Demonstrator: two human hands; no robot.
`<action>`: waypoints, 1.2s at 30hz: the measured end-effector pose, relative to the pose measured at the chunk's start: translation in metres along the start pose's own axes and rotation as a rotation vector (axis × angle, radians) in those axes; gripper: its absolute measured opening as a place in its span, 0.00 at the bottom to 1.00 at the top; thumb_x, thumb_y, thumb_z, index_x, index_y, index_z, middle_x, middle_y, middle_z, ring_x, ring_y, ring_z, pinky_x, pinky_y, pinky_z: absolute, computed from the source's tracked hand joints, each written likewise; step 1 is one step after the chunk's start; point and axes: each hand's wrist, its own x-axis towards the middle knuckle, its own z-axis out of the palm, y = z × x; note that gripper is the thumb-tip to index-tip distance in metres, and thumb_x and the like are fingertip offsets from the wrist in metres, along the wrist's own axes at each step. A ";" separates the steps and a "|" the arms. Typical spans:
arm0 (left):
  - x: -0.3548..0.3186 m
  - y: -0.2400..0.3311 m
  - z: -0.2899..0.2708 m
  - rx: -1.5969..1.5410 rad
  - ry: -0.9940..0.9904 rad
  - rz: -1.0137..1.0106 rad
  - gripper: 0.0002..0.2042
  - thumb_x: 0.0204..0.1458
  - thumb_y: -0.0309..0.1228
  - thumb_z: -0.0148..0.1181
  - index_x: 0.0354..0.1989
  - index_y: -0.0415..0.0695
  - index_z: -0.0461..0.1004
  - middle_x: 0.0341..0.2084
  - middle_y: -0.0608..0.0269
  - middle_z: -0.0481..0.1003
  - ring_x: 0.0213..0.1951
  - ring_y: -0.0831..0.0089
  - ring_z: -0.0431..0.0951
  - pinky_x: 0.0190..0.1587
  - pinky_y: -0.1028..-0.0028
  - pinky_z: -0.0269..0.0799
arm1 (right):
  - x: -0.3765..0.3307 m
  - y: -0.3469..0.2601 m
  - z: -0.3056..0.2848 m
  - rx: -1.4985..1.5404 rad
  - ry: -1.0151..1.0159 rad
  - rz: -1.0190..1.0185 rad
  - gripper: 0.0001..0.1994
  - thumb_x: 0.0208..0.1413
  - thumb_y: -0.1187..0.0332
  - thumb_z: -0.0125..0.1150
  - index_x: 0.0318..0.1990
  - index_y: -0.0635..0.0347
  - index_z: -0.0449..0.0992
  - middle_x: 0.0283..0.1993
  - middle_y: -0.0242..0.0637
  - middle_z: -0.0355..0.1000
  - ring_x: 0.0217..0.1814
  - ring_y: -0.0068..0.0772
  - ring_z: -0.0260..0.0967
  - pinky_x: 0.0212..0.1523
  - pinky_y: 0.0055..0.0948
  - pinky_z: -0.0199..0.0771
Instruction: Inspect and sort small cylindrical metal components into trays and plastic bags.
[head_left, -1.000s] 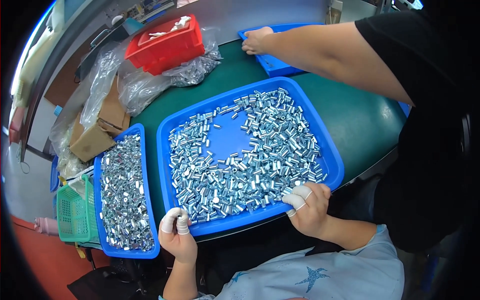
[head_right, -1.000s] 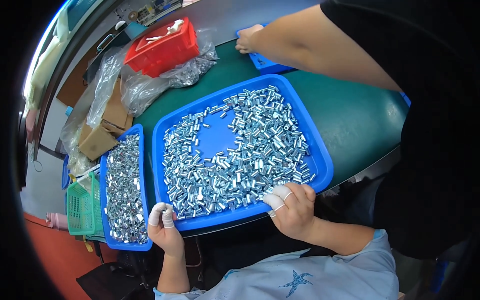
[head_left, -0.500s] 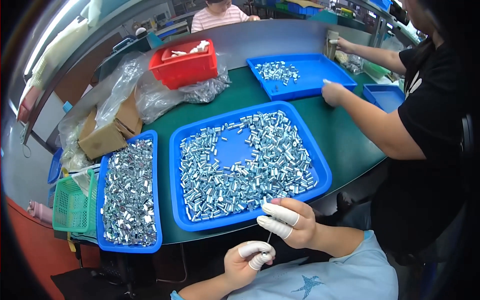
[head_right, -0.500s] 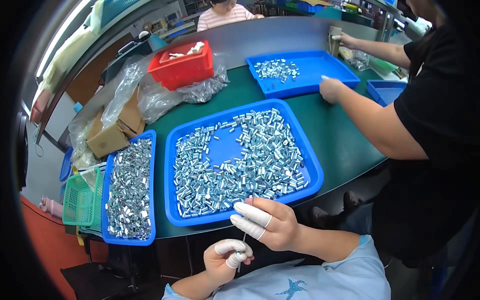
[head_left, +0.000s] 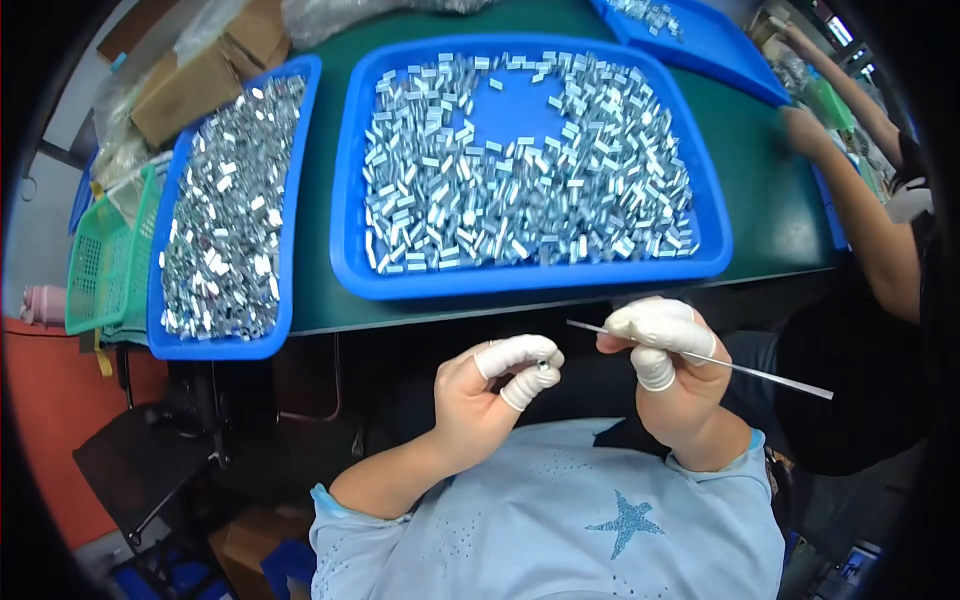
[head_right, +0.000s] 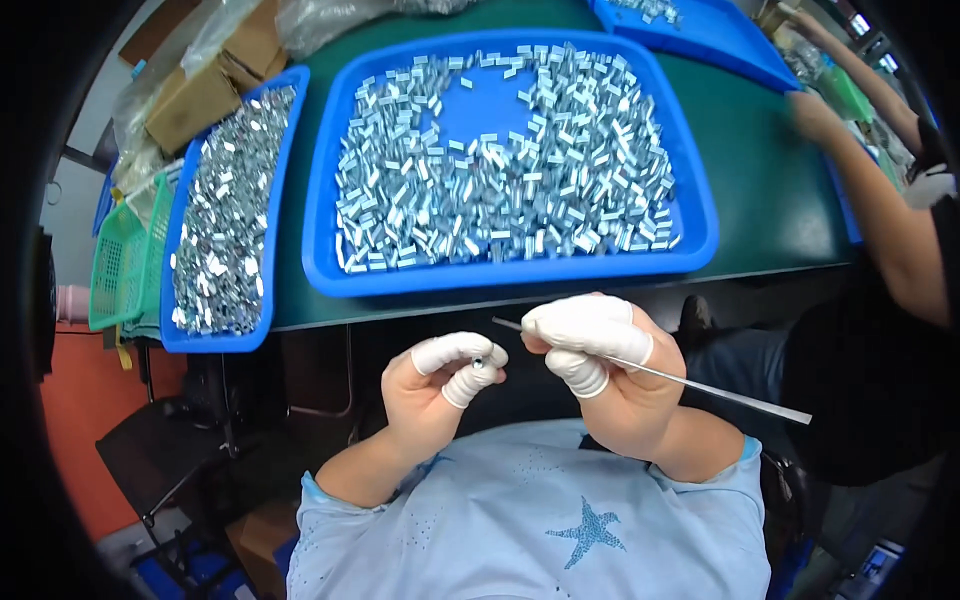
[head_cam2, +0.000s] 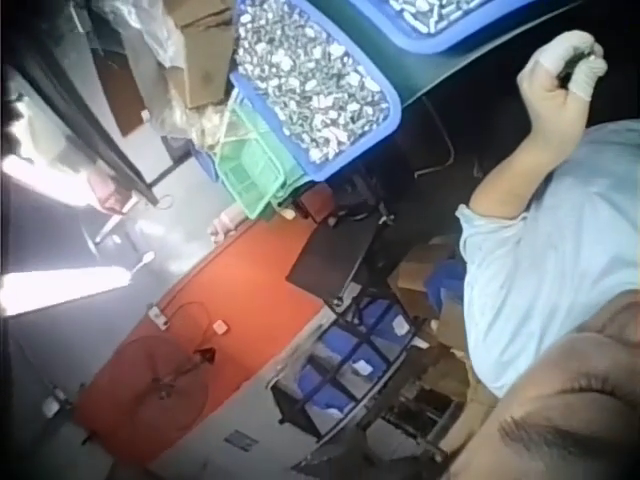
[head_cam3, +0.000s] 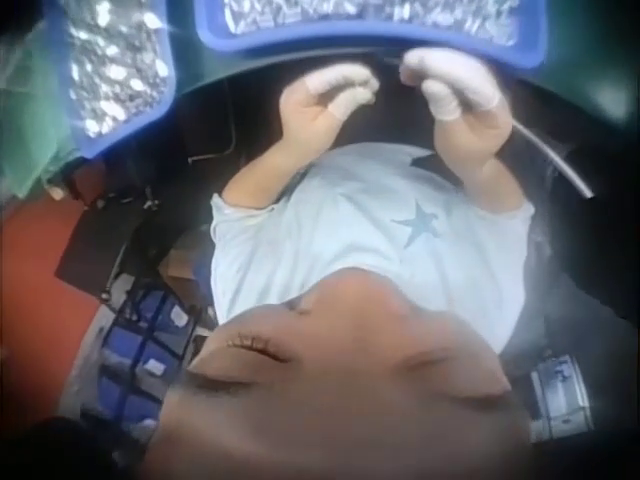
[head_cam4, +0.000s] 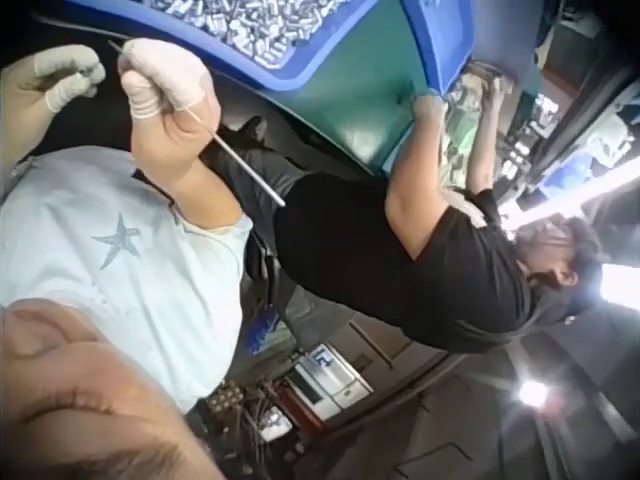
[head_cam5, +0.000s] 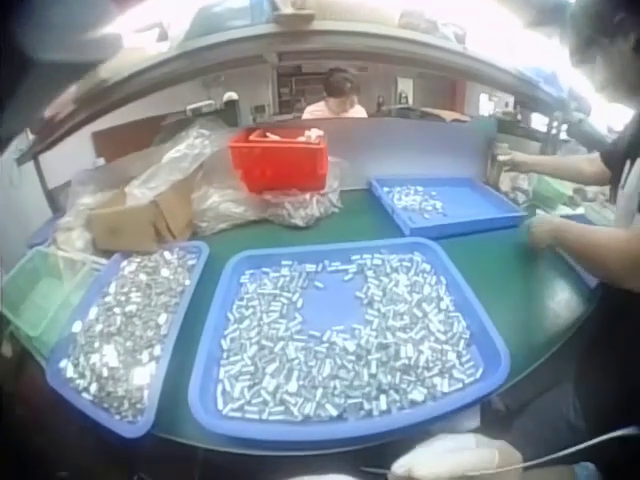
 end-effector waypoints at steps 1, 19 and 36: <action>-0.004 -0.004 0.000 0.004 0.003 -0.003 0.09 0.49 0.21 0.58 0.39 0.35 0.71 0.34 0.55 0.75 0.35 0.71 0.77 0.39 0.74 0.76 | -0.007 0.001 0.004 0.091 0.008 0.041 0.08 0.52 0.79 0.55 0.41 0.67 0.72 0.40 0.48 0.72 0.41 0.36 0.72 0.39 0.29 0.74; -0.020 -0.045 -0.001 0.160 0.045 0.019 0.09 0.46 0.19 0.61 0.37 0.35 0.73 0.34 0.56 0.75 0.36 0.71 0.77 0.40 0.76 0.75 | -0.029 0.024 0.007 -0.432 -0.391 -0.171 0.09 0.49 0.81 0.58 0.36 0.65 0.65 0.37 0.49 0.73 0.33 0.39 0.73 0.34 0.30 0.76; -0.033 -0.065 -0.005 -0.125 0.050 -0.257 0.10 0.42 0.18 0.64 0.33 0.35 0.73 0.34 0.56 0.76 0.36 0.71 0.77 0.40 0.74 0.75 | -0.045 0.053 0.010 -0.110 -0.341 0.230 0.08 0.47 0.83 0.57 0.31 0.64 0.65 0.31 0.45 0.72 0.28 0.35 0.72 0.28 0.26 0.73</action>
